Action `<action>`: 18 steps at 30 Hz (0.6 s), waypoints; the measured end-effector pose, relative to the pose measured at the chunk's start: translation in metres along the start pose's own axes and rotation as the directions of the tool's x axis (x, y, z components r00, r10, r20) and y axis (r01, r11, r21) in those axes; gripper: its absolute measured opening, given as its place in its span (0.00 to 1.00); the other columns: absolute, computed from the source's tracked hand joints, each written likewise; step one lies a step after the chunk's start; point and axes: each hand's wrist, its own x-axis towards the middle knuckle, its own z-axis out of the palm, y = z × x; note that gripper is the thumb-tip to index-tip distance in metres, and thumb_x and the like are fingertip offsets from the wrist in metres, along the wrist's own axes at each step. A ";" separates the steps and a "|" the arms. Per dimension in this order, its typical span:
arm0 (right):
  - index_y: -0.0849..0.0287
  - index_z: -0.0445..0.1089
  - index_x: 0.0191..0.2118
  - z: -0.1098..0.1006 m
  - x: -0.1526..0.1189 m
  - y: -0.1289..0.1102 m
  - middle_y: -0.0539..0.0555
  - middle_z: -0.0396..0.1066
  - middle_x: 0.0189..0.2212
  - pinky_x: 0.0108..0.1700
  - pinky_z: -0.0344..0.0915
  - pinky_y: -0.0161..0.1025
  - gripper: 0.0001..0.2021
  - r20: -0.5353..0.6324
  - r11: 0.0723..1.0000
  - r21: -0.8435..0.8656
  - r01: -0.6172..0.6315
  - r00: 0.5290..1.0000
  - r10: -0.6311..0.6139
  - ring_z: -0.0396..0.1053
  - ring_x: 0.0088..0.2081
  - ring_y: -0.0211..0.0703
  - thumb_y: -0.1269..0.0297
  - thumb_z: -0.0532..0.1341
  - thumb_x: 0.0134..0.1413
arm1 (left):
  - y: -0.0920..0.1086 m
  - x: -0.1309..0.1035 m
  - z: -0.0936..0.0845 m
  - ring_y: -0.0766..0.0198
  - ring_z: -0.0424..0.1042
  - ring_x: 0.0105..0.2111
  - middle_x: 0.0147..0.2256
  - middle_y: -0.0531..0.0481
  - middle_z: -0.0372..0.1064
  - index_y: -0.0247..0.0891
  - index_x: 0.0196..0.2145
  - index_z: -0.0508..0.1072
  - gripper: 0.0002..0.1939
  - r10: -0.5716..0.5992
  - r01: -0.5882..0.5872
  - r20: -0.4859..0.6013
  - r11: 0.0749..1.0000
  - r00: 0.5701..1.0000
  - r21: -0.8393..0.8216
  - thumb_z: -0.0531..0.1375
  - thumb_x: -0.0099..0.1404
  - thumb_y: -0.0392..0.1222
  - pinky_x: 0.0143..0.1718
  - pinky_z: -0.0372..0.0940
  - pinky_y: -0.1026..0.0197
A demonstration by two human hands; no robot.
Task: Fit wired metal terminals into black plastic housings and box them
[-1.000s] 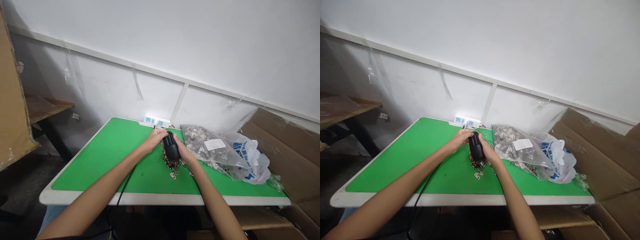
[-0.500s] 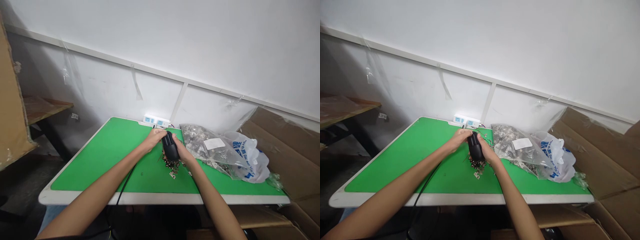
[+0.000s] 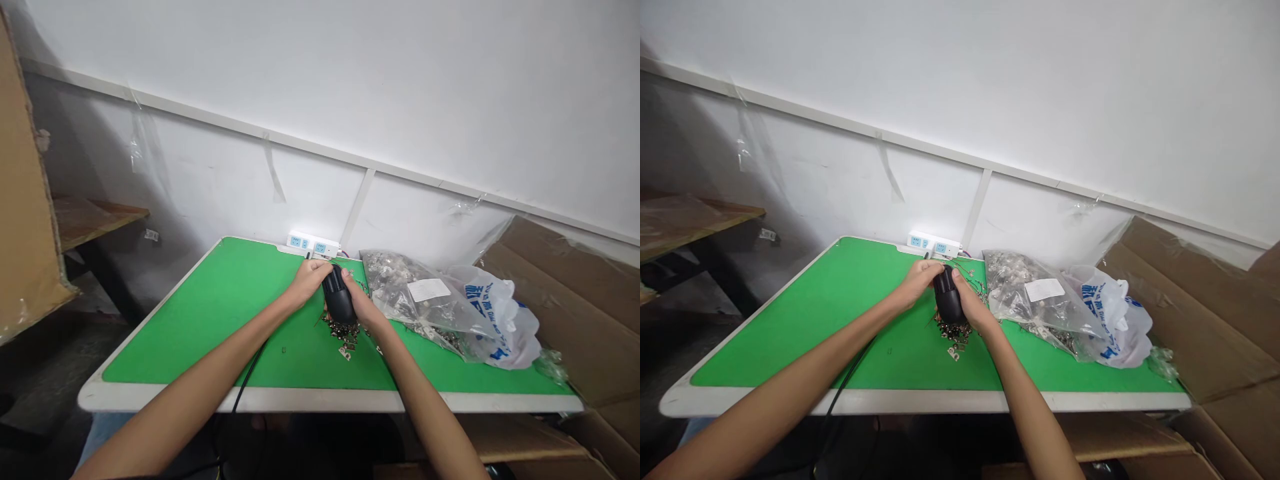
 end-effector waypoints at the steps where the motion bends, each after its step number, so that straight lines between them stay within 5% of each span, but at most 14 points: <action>1: 0.53 0.77 0.39 -0.001 -0.001 -0.003 0.50 0.75 0.21 0.24 0.72 0.42 0.31 0.025 0.999 0.011 -0.047 0.999 0.047 0.73 0.21 0.45 0.27 0.60 0.56 | 0.000 0.002 -0.003 0.67 0.57 0.22 0.19 0.55 0.59 0.39 0.19 0.67 0.17 -0.013 0.013 0.013 1.000 1.000 -0.010 0.61 0.54 0.54 0.23 0.51 0.64; 6: 0.56 0.75 0.38 -0.008 -0.002 -0.018 0.54 0.77 0.23 0.23 0.71 0.41 0.32 0.075 0.975 0.122 -0.186 0.981 0.178 0.74 0.22 0.47 0.29 0.54 0.62 | 0.001 0.009 -0.016 0.61 0.73 0.28 0.42 0.39 0.80 0.33 0.47 0.80 0.27 -0.024 0.024 0.063 1.000 0.998 -0.004 0.54 0.65 0.57 0.27 0.65 0.60; 9: 0.56 0.74 0.43 -0.013 -0.001 -0.022 0.54 0.77 0.24 0.25 0.73 0.41 0.31 0.081 0.955 0.211 -0.209 0.977 0.196 0.74 0.22 0.47 0.33 0.50 0.67 | -0.001 0.008 -0.020 0.53 0.79 0.40 0.53 0.37 0.78 0.35 0.62 0.72 0.29 0.201 -0.203 0.040 0.923 0.979 0.328 0.55 0.69 0.51 0.43 0.73 0.50; 13: 0.57 0.74 0.47 -0.020 0.000 -0.022 0.54 0.78 0.25 0.24 0.72 0.42 0.30 0.119 0.940 0.227 -0.255 0.965 0.233 0.73 0.21 0.46 0.35 0.48 0.69 | -0.006 0.001 -0.023 0.46 0.69 0.62 0.65 0.39 0.68 0.41 0.71 0.61 0.34 0.518 -0.595 0.343 0.469 0.784 0.652 0.58 0.68 0.38 0.64 0.64 0.40; 15: 0.58 0.74 0.49 -0.025 -0.001 -0.021 0.55 0.78 0.26 0.25 0.72 0.43 0.31 0.153 0.945 0.183 -0.269 0.958 0.243 0.74 0.22 0.48 0.34 0.52 0.67 | -0.005 -0.002 -0.023 0.46 0.66 0.65 0.68 0.40 0.64 0.42 0.73 0.56 0.38 0.564 -0.680 0.442 0.329 0.698 0.655 0.58 0.68 0.36 0.65 0.63 0.40; 18: 0.58 0.75 0.48 -0.031 -0.002 -0.019 0.54 0.78 0.26 0.26 0.72 0.43 0.29 0.164 0.961 0.128 -0.245 0.961 0.223 0.74 0.23 0.48 0.34 0.60 0.62 | 0.002 -0.005 -0.024 0.44 0.65 0.66 0.69 0.42 0.63 0.45 0.74 0.54 0.40 0.547 -0.729 0.548 0.183 0.633 0.659 0.61 0.67 0.38 0.64 0.62 0.39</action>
